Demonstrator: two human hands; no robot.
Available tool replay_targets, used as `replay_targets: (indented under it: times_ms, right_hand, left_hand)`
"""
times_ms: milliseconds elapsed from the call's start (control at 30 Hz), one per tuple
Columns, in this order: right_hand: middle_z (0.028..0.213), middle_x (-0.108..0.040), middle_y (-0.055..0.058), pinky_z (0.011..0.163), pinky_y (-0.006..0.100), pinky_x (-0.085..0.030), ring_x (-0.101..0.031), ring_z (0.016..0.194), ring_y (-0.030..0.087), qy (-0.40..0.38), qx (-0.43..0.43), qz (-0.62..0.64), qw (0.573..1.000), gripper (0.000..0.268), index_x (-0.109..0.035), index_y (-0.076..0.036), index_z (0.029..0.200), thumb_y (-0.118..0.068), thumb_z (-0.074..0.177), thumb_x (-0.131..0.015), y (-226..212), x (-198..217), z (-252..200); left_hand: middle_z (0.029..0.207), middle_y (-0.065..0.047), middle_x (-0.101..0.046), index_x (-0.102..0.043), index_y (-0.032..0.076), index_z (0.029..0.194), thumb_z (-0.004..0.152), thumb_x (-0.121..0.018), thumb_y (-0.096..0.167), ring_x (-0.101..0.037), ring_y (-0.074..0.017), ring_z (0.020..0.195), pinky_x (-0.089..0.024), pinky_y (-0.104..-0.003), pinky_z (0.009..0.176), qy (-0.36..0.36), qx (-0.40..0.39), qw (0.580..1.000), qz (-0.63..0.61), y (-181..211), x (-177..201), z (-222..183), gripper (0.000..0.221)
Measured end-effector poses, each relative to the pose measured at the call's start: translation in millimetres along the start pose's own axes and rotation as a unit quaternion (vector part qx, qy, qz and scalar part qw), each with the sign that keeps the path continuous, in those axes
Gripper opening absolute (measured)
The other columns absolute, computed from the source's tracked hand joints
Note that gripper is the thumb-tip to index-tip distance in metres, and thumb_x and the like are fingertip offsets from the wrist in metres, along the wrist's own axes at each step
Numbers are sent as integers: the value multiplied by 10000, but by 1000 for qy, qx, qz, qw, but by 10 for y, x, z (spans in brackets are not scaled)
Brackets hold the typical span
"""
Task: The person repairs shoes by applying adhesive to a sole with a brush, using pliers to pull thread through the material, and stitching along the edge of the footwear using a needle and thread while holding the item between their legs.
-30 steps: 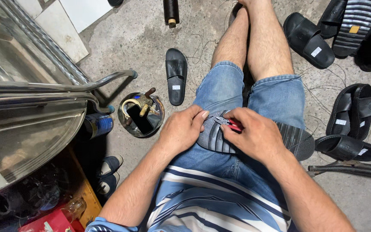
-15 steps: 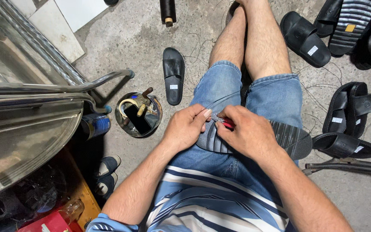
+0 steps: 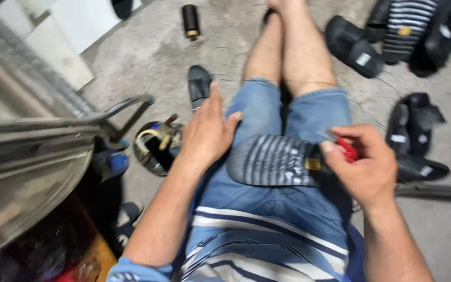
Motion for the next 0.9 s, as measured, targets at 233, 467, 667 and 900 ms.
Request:
replay_targets:
  times_ms: [233, 467, 667, 900]
  right_hand:
    - [731, -508, -6, 604, 150, -367, -427, 626, 18, 188, -99, 180, 961, 150, -546, -59, 1041, -84, 906, -607, 1000, 594, -398]
    - [634, -495, -28, 355, 121, -260, -362, 438, -13, 214, -186, 280, 917, 181, -555, -47, 1044, -68, 872, -606, 1323, 413, -679]
    - [616, -489, 19, 331, 152, -264, -353, 397, 31, 202, -190, 321, 906, 184, -538, -26, 1034, -43, 865, -609, 1628, 342, -707]
    - [672, -492, 6, 344, 126, -283, -394, 445, 5, 202, -184, 290, 917, 211, -533, -32, 1073, -64, 879, -610, 1468, 438, -751]
  left_hand:
    - [929, -113, -543, -533, 62, 969, 895, -499, 386, -520, -304, 873, -400, -453, 684, 145, -205, 965, -69, 830, -153, -329, 334]
    - [1147, -214, -511, -554, -14, 1162, 654, -631, 599, -517, -445, 1070, -300, -577, 966, -98, -315, 944, -34, 1655, -749, -371, 800]
    - [935, -129, -548, -688, 79, 937, 721, -564, 600, -554, -329, 899, -360, -478, 870, -137, -323, 933, 82, 1945, -979, -148, 577]
    - [844, -23, -629, -700, 189, 903, 859, -540, 351, -590, -225, 825, -319, -388, 857, -160, -342, 914, -148, 1888, -1056, -120, 232]
Point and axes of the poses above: each hand's wrist, its own z-axis towards the middle knuckle, its own x-axis out of the back of the hand, y = z × x, the point moved 4 cm from there along z, towards the middle knuckle
